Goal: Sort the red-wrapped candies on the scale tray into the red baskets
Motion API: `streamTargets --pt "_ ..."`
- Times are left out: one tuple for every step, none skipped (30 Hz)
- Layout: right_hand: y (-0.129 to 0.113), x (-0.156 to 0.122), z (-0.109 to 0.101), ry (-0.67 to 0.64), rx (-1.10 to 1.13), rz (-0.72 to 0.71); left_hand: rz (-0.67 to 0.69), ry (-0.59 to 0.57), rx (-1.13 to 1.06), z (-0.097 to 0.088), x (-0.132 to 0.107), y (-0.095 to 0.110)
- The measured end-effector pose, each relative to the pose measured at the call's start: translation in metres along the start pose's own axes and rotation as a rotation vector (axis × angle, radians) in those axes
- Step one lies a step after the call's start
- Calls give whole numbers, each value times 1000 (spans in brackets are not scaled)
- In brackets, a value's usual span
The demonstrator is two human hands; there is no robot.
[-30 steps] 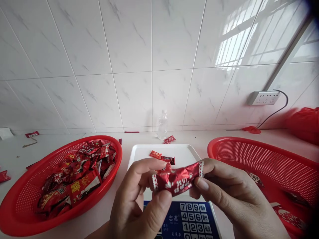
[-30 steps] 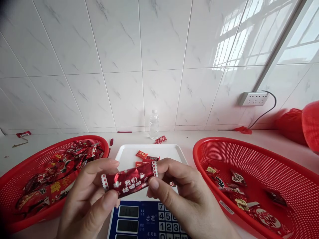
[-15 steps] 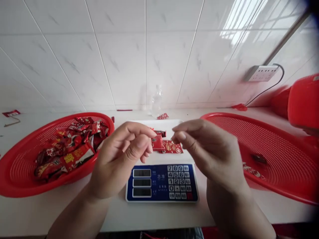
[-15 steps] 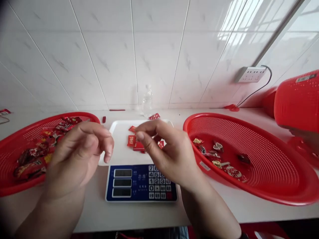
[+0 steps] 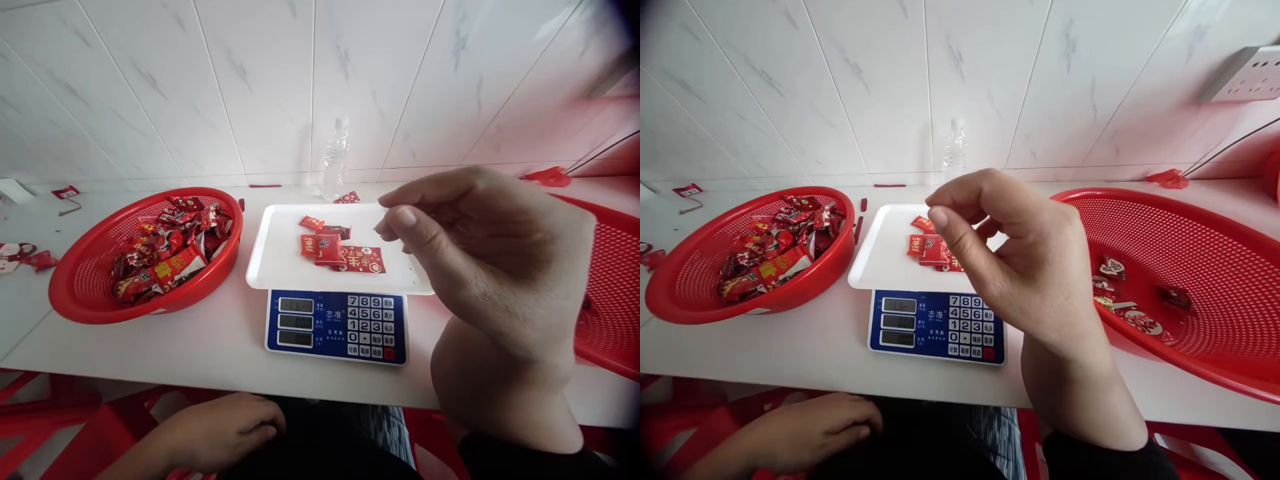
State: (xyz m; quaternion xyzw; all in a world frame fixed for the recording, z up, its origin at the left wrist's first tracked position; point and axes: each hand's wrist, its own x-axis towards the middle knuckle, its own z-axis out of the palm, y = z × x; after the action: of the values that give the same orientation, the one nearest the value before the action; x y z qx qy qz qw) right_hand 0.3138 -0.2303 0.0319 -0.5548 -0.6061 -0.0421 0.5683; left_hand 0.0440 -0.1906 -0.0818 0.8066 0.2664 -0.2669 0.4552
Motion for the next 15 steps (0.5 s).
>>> streamTargets --pt "-2 -1 1 1 -12 6 -46 4 4 7 2 -3" --pt "-3 -1 2 -14 -18 3 -63 1 2 11 2 -5" --pt "-3 -2 2 -47 -21 -13 -48 -5 -14 13 1 -5" --pt "-2 -2 2 -96 -23 -37 -7 -7 -53 11 -2 -4" --pt "-1 -2 3 -142 -29 -60 50 3 -122 7 -8 -3" --pt "2 -2 3 -183 -44 -84 109 39 -210 1 -15 -1" --pt "5 -3 4 -211 -68 -107 158 107 -298 -7 -23 0" --pt "8 -3 5 -224 -99 -129 192 207 -371 -14 -32 1" --pt "11 -3 6 -229 -132 -151 204 338 -420 -22 -41 1" --pt "14 -3 7 -219 -164 -171 194 500 -438 -29 -49 0" --pt "17 -4 8 -207 -192 -187 168 674 -425 -36 -56 -1" --pt "19 -5 8 -197 -213 -198 134 850 -389 -42 -61 -4" --pt "21 -6 8 -191 -229 -203 96 1018 -337 -49 -65 -8" --pt "23 -6 8 -187 -243 -210 51 1173 -270 -56 -68 -12" --pt "24 -7 8 -187 -254 -218 -3 1301 -191 -64 -70 -18"
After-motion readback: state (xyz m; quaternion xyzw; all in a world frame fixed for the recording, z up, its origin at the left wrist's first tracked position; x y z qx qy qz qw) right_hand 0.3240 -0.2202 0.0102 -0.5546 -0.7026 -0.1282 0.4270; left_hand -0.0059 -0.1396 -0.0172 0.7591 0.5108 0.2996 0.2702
